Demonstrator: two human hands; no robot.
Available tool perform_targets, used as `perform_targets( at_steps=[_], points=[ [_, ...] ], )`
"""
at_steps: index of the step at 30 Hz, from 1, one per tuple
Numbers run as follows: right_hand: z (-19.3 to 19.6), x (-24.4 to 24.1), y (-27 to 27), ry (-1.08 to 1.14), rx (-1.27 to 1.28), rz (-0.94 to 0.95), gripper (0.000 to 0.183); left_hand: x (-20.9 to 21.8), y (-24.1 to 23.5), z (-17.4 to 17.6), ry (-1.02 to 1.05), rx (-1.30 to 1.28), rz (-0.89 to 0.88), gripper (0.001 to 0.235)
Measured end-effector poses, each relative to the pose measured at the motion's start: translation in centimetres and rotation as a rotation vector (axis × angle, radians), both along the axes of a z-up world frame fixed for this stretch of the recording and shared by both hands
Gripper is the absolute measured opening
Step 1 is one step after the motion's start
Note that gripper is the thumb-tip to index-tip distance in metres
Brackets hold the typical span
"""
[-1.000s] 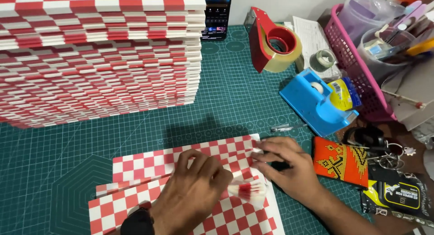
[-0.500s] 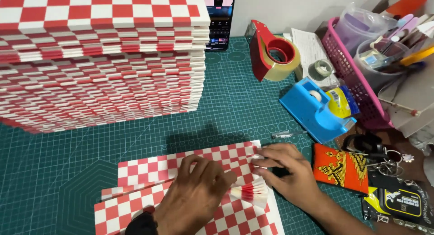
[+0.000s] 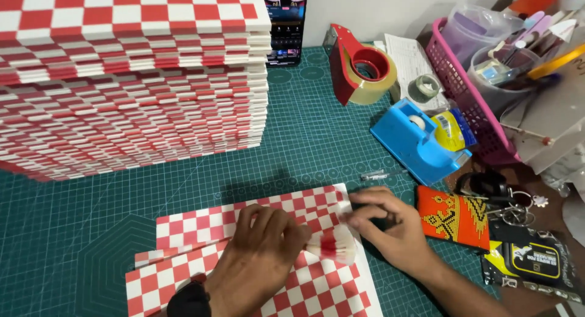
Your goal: The person is folding individual sheets of red and white checkered paper from a large stack on a green cutting mat.
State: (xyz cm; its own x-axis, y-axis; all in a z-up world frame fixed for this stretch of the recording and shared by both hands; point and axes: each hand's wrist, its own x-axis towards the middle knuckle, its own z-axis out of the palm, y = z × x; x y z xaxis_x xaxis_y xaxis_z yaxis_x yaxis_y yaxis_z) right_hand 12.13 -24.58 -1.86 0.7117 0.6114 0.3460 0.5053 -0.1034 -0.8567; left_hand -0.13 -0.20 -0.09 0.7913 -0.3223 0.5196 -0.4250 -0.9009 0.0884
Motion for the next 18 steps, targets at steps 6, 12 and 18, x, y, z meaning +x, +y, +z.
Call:
perform_targets(
  at_steps=[6, 12, 18],
  points=[
    [-0.3, -0.2, 0.1, -0.082, -0.177, -0.046, 0.047, -0.1, 0.0, -1.0, 0.078, -0.073, -0.047, 0.025],
    [-0.6, -0.5, 0.1, -0.168, -0.065, 0.028, 0.048, -0.1, 0.1, 0.4, 0.105, -0.145, -0.045, 0.031],
    [-0.5, -0.7, -0.7, -0.031, 0.027, -0.122, 0.031, -0.3, 0.1, -0.4, 0.159, -0.142, -0.073, 0.023]
  ],
)
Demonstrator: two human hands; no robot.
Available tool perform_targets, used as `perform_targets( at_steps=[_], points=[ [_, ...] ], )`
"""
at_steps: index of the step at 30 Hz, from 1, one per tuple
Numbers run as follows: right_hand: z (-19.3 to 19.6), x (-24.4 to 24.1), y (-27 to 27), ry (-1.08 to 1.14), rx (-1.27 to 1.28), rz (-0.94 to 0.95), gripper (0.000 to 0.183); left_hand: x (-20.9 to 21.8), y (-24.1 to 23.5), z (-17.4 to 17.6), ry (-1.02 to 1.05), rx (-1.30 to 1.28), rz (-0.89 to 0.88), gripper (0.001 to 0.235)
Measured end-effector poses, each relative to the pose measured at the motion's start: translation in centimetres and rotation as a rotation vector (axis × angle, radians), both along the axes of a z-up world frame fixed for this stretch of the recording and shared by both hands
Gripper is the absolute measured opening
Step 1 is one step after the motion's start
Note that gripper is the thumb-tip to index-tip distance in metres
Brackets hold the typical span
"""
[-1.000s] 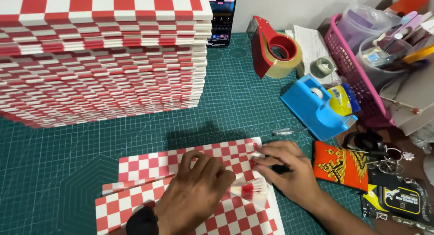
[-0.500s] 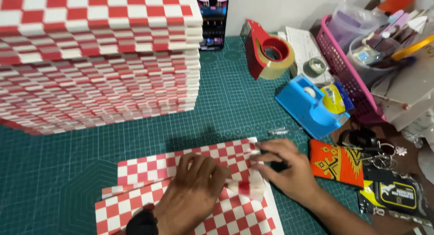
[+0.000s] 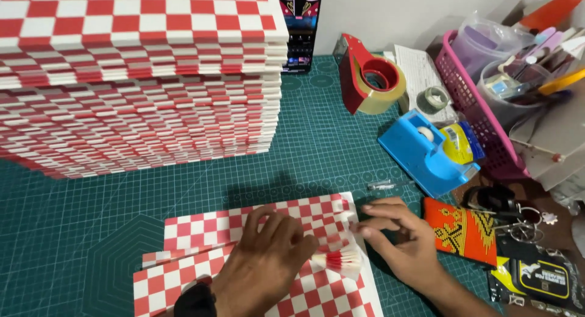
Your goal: The person is folding individual sheets of red and white checkered paper from a large stack on a green cutting mat.
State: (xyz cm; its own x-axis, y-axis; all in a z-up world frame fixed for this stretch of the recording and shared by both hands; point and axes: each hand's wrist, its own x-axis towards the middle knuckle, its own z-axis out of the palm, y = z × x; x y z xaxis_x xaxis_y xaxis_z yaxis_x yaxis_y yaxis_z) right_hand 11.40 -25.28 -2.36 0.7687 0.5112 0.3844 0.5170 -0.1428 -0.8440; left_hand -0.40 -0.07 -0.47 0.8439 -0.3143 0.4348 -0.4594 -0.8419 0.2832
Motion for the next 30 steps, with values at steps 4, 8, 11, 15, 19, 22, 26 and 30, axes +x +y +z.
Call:
perform_targets(
  at_steps=[4, 8, 11, 15, 19, 22, 26, 30],
  points=[
    [0.6, 0.3, 1.0, -0.125, -0.217, 0.072, 0.046, 0.2, 0.1, 0.2, -0.127, 0.01, 0.014, 0.025],
    [0.1, 0.3, 1.0, -0.106, -0.18, 0.073, 0.049, 0.2, 0.1, 0.5, -0.023, 0.003, 0.006, 0.017],
    [-0.7, 0.4, 0.4, -0.175, -0.156, 0.112, 0.049, 0.2, 0.0, 0.8, -0.023, -0.016, 0.013, 0.02],
    [-0.7, 0.2, 0.3, -0.211, 0.013, 0.107, 0.047, 0.3, 0.0, 1.0, -0.04, 0.046, 0.039, 0.024],
    [0.2, 0.1, 0.6, -0.211, -0.067, 0.028, 0.034, 0.1, 0.0, 0.0, -0.033, 0.048, 0.022, 0.025],
    [0.5, 0.1, 1.2, -0.325, -0.31, 0.026, 0.044, 0.1, 0.0, 0.2, -0.008, 0.055, -0.01, 0.024],
    [0.6, -0.1, 1.3, -0.275, -0.276, 0.023, 0.047, 0.2, -0.1, 0.8, -0.022, 0.054, 0.022, 0.018],
    [0.7, -0.2, 1.2, -0.172, -0.233, 0.045, 0.042, 0.3, 0.1, 0.8, -0.011, 0.022, 0.03, 0.025]
  ],
)
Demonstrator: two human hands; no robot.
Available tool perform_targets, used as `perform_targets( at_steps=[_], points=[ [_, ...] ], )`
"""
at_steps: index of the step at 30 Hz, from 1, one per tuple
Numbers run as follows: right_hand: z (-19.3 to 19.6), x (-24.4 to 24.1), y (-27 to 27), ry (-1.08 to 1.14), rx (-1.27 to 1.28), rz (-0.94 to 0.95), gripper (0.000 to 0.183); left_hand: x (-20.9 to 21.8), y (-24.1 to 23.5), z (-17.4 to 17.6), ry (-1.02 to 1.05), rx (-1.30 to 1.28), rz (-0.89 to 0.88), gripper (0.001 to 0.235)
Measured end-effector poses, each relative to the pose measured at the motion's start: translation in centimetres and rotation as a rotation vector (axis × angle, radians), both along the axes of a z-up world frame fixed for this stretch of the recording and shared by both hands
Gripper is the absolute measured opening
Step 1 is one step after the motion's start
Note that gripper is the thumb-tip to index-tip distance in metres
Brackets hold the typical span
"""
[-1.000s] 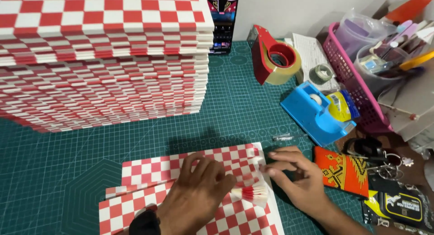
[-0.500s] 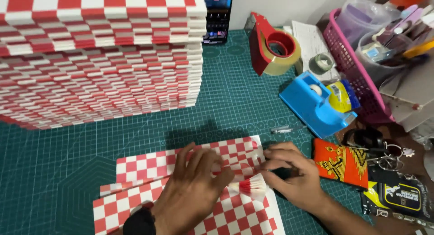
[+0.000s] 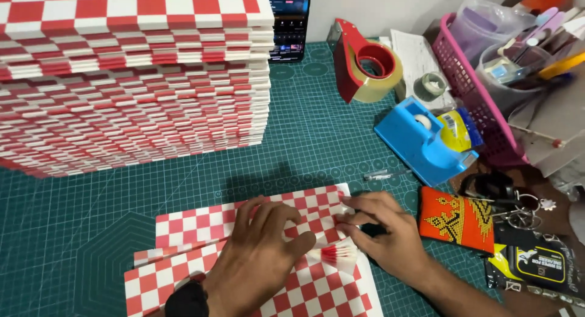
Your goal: The person is folding individual sheets of red and white checkered paper from a large stack on a green cutting mat.
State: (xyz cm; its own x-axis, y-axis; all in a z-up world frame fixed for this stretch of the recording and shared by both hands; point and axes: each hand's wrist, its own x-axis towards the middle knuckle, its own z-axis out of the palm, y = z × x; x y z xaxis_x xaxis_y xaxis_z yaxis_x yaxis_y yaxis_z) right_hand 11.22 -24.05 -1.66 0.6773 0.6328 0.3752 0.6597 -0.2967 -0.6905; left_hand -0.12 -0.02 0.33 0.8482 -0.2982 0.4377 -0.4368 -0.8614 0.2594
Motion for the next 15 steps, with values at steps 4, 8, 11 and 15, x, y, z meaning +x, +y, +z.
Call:
perform_targets(
  at_steps=[4, 8, 11, 15],
  points=[
    [-0.5, 0.2, -0.1, 0.019, 0.019, 0.035, 0.043, 0.0, -0.1, -0.1, 0.001, 0.005, -0.002, 0.021],
    [-1.0, 0.2, -0.3, 0.069, 0.215, 0.093, 0.045, 0.0, 0.0, -0.4, 0.01, 0.011, -0.002, 0.02],
    [-0.4, -0.1, -0.3, 0.119, 0.253, 0.04, 0.044, -0.3, -0.1, -0.6, -0.016, 0.005, -0.017, 0.028],
    [0.0, 0.1, 0.2, 0.014, -0.005, -0.029, 0.056, -0.2, -0.1, -1.3, -0.008, 0.035, -0.013, 0.004]
  ],
)
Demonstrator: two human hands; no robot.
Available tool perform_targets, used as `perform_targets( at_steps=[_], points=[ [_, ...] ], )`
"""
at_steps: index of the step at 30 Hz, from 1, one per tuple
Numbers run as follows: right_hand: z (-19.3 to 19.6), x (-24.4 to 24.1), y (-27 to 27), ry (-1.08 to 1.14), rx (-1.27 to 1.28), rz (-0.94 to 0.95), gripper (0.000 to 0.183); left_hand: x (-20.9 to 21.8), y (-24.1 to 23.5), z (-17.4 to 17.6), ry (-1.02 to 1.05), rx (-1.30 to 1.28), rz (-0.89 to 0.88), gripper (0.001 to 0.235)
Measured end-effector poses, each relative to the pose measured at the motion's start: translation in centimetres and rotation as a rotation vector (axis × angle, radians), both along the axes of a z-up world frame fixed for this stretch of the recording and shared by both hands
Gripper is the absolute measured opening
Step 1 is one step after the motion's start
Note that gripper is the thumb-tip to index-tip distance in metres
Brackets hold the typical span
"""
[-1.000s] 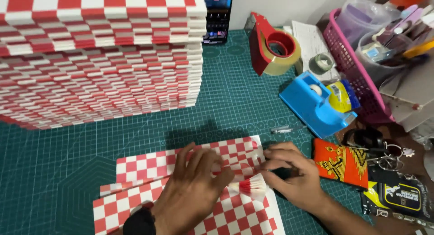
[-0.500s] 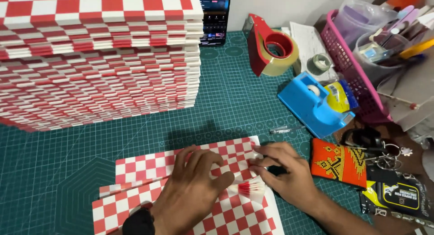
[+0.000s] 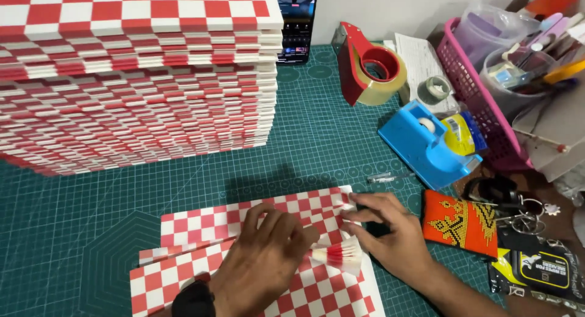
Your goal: The person is folding individual sheets of red and white checkered paper from a large stack on a green cutting mat.
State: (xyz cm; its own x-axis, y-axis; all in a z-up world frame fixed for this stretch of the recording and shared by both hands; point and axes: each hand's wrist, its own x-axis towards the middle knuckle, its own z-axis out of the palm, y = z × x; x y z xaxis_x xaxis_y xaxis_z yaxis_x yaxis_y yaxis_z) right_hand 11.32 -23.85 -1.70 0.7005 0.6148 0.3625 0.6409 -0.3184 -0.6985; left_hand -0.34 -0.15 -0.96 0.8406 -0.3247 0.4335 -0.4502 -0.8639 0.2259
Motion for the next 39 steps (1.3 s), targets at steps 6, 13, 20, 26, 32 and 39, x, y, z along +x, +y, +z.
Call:
perform_targets(
  at_steps=[6, 13, 20, 26, 32, 39],
  points=[
    [-0.3, 0.0, -0.1, -0.002, 0.003, 0.007, 0.053, 0.2, 0.1, 0.6, 0.035, -0.028, -0.022, 0.027],
    [-0.7, 0.2, -0.5, 0.031, 0.27, 0.124, 0.046, 0.3, -0.2, 1.1, -0.086, -0.094, 0.041, 0.018],
    [-0.1, 0.4, -0.1, -0.027, -0.041, 0.01, 0.047, 0.2, 0.1, 0.7, -0.113, 0.004, -0.002, 0.027],
    [-1.0, 0.4, -0.5, -0.037, 0.098, 0.071, 0.043, 0.4, -0.2, 1.6, -0.155, -0.078, 0.036, 0.024],
    [-1.5, 1.0, -1.1, -0.001, 0.202, 0.096, 0.045, 0.1, 0.1, 0.9, -0.116, -0.101, 0.022, 0.027],
    [-0.2, 0.3, -0.1, 0.045, 0.062, 0.08, 0.048, -0.1, 0.0, 1.1, -0.065, -0.114, -0.018, 0.016]
  ],
)
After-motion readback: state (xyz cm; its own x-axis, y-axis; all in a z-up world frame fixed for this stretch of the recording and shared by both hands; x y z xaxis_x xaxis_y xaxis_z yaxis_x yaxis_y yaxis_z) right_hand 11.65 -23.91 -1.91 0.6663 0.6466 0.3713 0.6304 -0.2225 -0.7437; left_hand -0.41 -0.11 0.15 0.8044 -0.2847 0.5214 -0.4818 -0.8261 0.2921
